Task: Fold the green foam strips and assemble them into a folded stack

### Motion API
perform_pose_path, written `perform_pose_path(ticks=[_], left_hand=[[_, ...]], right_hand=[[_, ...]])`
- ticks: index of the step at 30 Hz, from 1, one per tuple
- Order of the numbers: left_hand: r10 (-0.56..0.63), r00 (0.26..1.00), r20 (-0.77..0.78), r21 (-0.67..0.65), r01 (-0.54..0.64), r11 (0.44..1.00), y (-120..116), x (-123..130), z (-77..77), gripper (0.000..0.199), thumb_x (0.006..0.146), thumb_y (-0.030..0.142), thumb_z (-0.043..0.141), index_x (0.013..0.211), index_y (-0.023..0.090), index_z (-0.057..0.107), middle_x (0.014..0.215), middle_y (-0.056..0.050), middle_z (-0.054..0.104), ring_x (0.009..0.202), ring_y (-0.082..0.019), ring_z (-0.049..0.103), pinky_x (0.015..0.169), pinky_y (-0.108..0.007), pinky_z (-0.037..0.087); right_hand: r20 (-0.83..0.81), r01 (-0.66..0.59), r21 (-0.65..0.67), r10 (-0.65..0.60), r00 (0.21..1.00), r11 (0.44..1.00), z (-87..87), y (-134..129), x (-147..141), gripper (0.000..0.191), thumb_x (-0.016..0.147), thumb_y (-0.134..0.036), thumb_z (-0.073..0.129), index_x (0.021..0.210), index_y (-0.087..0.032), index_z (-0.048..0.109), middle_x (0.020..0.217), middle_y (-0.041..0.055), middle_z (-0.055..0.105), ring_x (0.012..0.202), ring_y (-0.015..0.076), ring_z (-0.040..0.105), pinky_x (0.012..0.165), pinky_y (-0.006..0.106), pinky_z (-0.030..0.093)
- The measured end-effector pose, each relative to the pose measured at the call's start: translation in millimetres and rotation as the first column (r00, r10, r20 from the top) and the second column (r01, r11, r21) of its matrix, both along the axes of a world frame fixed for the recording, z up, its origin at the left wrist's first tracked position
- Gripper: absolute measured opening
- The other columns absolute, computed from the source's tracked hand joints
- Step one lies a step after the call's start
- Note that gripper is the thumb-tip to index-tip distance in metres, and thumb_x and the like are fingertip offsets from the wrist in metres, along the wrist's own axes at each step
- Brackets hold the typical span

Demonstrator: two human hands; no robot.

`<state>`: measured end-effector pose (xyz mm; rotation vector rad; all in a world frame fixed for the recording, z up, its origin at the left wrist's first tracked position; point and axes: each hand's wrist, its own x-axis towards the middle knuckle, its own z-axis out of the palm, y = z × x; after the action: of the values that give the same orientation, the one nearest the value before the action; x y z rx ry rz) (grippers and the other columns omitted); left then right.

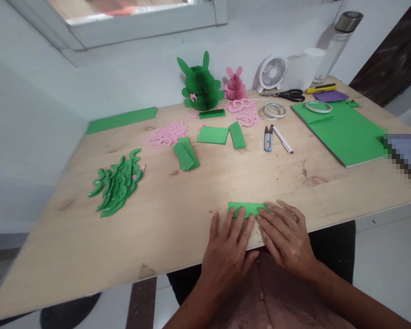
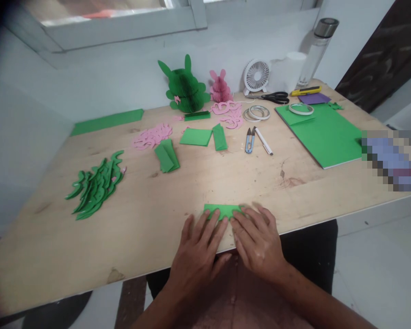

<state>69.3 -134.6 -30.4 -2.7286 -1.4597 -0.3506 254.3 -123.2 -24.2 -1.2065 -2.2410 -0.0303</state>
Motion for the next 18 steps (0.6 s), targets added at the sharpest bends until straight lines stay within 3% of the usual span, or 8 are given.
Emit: perform_pose_path(ticks=[18], left_hand=[[0.014, 0.999, -0.042, 0.030, -0.013, 0.999, -0.4, 1.4, 1.0, 0.058, 0.082, 0.053, 0.044, 0.132, 0.024, 0.043, 0.142, -0.007, 0.037, 0.132, -0.030, 0.026, 0.107, -0.056, 0.011]], right_hand=[[0.035, -0.008, -0.011, 0.009, 0.999, 1.000, 0.5, 0.3, 2.0, 0.029, 0.080, -0.015, 0.053, 0.107, -0.017, 0.062, 0.108, 0.0072, 0.066, 0.109, 0.0258, 0.053, 0.096, 0.049, 0.033]])
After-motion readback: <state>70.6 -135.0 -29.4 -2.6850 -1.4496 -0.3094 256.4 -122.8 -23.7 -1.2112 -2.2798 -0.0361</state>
